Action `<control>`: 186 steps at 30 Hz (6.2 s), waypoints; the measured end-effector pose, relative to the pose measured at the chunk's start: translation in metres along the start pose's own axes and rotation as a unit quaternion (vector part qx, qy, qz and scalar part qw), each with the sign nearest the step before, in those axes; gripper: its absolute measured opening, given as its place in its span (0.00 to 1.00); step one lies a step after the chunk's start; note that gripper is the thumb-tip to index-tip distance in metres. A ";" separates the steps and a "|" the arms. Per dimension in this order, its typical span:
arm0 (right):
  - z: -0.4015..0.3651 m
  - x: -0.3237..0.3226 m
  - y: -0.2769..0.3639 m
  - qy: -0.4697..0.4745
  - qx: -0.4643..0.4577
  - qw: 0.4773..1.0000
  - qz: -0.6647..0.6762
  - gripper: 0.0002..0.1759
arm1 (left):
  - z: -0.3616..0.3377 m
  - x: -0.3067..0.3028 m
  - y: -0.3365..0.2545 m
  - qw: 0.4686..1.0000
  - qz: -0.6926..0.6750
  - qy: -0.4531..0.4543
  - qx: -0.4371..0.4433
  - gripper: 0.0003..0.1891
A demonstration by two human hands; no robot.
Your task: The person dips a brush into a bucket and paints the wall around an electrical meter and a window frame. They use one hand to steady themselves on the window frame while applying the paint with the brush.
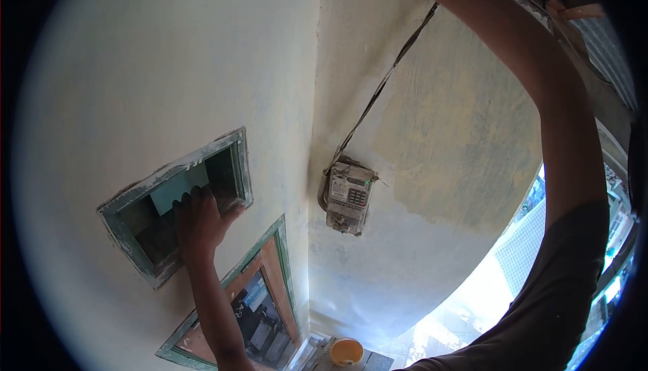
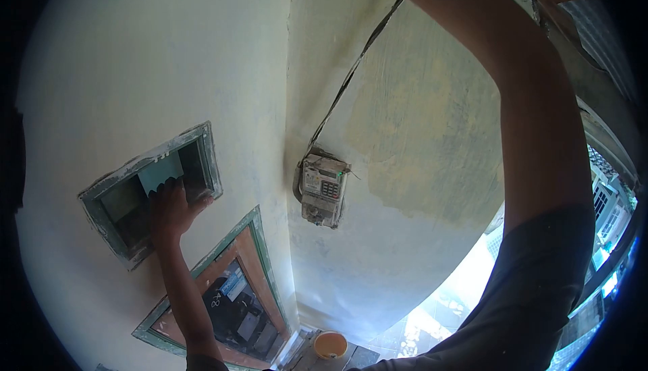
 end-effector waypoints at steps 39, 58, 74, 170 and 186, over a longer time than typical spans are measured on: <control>0.019 -0.007 0.044 0.049 0.029 0.995 0.084 0.09 | -0.001 0.000 0.000 1.000 0.019 -0.017 0.016 0.34; -0.060 0.057 0.015 -0.090 0.143 0.954 0.249 0.09 | -0.002 -0.001 -0.002 1.000 0.016 -0.011 0.015 0.35; -0.118 0.049 0.082 0.223 0.419 0.627 0.618 0.22 | 0.000 0.001 0.000 1.000 0.016 0.000 0.013 0.36; -0.011 0.035 0.082 0.096 0.090 0.986 0.101 0.15 | 0.001 0.007 0.006 0.998 0.057 0.001 0.024 0.37; -0.065 0.050 0.155 -0.004 0.108 0.988 0.106 0.05 | 0.001 0.006 0.007 0.997 0.058 -0.012 0.044 0.34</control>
Point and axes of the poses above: each hand's wrist, its own z-axis towards the middle knuckle, its own x-axis out of the palm, y = z × x, the point moved 2 cm from there along z, towards the middle knuckle, and after that the axes turned 11 degrees about x, right-handed, at the moved point
